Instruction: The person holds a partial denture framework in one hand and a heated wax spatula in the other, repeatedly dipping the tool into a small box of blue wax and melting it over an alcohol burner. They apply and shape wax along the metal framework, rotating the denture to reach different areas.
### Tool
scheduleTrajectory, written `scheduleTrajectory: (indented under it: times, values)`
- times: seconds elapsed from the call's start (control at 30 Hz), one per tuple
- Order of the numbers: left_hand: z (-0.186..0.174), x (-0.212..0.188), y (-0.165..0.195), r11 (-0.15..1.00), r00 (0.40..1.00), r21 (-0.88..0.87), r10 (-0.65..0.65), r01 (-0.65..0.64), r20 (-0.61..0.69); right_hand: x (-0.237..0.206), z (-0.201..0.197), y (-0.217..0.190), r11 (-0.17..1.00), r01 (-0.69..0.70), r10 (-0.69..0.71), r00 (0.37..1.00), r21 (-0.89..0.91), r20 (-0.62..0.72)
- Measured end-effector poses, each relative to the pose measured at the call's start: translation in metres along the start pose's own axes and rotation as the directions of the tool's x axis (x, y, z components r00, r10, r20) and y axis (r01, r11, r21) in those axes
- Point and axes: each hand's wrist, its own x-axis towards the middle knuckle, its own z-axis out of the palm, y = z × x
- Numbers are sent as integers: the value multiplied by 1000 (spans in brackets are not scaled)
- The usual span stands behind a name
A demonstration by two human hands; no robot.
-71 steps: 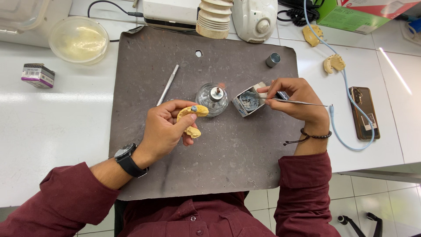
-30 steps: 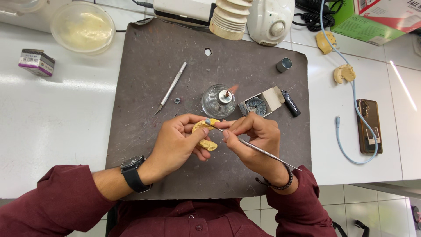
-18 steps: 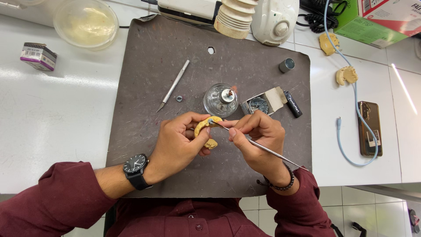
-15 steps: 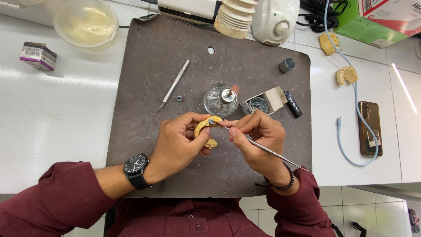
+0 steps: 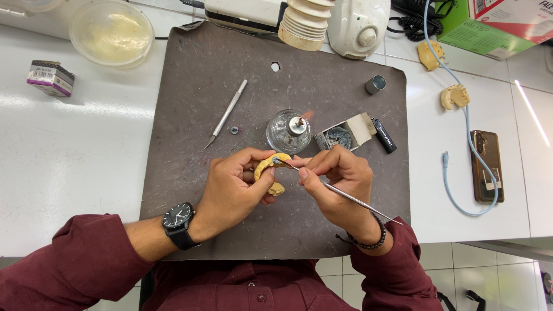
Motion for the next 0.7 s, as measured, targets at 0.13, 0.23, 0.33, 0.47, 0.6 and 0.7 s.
scheduleTrajectory:
  times: [0.13,0.23,0.33,0.47,0.6,0.7]
  values:
    - [0,0,-1,1000,1000,-8,-5,5,5,0,0,-1,1000,1,-1,1000,-14,3]
    - [0,1,-1,1000,1000,-2,2,-2,10,0,1,-1,1000,-1,1,1000,0,2]
    - [-1,1,-2,1000,1000,13,12,-13,21,0,1,-2,1000,0,-1,1000,8,6]
    - [-1,0,-1,1000,1000,-6,11,-11,18,1,0,-1,1000,16,-16,1000,4,13]
    - [-1,1,-1,1000,1000,-2,6,-6,11,1,0,-1,1000,18,-18,1000,16,4]
    - [-1,1,-1,1000,1000,-17,-2,3,17,0,1,-1,997,52,-50,998,52,-33]
